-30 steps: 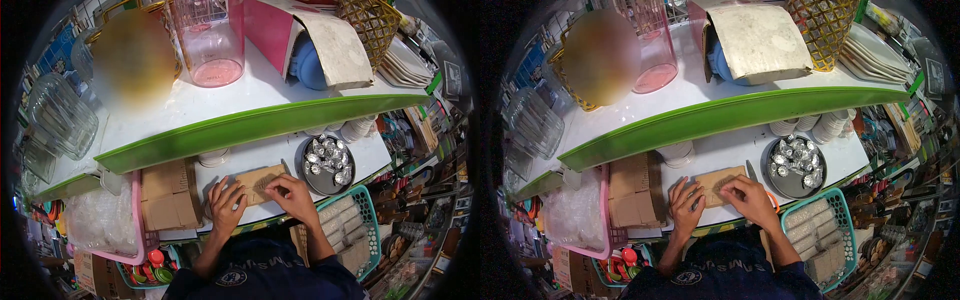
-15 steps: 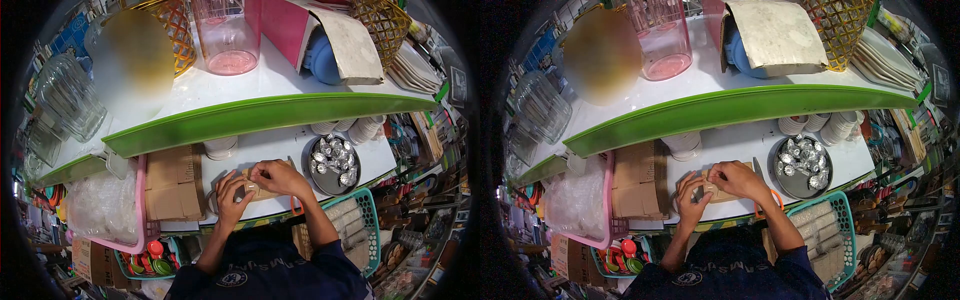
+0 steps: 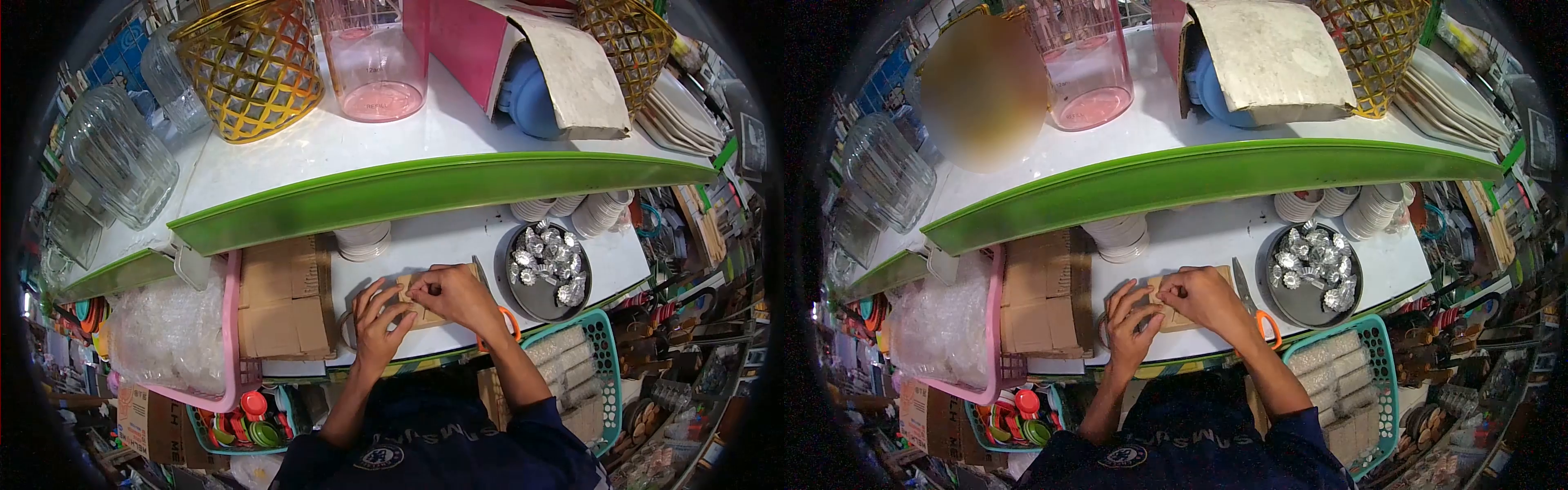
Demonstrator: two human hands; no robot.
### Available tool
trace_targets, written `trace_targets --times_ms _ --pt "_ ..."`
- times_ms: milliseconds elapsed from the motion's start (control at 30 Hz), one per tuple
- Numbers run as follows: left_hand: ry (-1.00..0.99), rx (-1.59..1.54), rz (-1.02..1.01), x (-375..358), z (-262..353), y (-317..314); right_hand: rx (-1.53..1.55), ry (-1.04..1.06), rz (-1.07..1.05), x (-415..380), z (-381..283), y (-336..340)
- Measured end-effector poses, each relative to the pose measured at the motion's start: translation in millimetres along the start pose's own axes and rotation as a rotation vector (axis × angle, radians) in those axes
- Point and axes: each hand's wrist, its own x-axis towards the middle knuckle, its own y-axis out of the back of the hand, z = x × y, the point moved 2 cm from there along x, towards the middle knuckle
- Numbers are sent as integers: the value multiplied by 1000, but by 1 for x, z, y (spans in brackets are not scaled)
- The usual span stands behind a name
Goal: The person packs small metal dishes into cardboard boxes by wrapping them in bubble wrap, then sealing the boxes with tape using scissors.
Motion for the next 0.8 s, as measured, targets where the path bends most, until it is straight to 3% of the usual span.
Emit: trace_targets --times_ms 133,200,433,633,800 --pt "0 1 1 -1 1 -1 62 80 107 -3 3 -5" --pt "-2 6 2 -1 3 1 60 -44 233 -3 -5 -2" --pt "13 18 -9 -1 4 0 41 -119 265 -3 4 -6" --pt "96 -84 -32 2 7 2 32 16 236 -3 -1 -2" --pt "127 -44 -91 5 12 5 6 -73 288 0 8 -10"
